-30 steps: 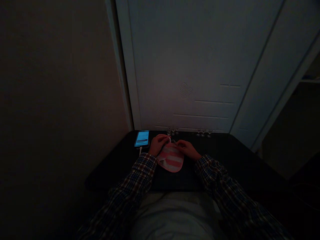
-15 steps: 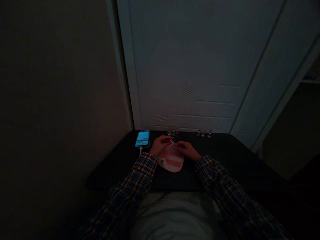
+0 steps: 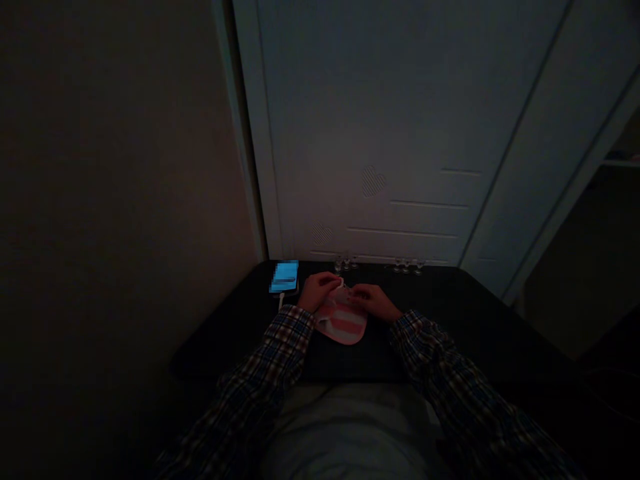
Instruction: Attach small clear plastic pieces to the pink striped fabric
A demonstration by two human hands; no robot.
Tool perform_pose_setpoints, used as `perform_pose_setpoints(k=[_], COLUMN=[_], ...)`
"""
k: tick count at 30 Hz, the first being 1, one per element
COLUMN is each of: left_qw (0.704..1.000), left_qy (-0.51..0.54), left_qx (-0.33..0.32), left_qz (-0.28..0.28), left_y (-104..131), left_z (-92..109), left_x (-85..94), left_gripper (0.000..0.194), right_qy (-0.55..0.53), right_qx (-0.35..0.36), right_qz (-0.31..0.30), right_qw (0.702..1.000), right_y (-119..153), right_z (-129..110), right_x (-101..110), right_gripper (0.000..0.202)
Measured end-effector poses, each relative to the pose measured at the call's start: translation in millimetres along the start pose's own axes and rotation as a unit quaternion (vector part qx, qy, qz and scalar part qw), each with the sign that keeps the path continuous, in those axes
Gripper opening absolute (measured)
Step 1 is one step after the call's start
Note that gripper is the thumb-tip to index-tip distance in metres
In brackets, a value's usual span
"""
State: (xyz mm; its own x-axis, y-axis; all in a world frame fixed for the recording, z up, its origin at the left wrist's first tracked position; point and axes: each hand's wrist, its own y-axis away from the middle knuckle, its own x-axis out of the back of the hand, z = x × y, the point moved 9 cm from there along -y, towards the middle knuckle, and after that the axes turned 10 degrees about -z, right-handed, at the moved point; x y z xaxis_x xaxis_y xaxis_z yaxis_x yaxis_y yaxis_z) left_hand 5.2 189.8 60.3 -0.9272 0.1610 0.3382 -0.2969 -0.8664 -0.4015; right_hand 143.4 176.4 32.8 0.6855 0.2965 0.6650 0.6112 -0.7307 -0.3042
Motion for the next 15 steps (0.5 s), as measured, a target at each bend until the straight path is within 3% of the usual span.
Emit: perform_pose_setpoints(k=[15], left_qw=[0.999], left_qy=[-0.006], left_qx=[-0.029], left_qz=[-0.029], left_y=[2.3], left_z=[7.2], left_x=[-6.6], left_gripper=[0.025], right_qy=[0.02], right_qx=[-0.03], right_qz=[0.006], right_qw=[0.999], right_y=[0.4], right_z=[1.5], right_x=[2.4], right_gripper=[0.03])
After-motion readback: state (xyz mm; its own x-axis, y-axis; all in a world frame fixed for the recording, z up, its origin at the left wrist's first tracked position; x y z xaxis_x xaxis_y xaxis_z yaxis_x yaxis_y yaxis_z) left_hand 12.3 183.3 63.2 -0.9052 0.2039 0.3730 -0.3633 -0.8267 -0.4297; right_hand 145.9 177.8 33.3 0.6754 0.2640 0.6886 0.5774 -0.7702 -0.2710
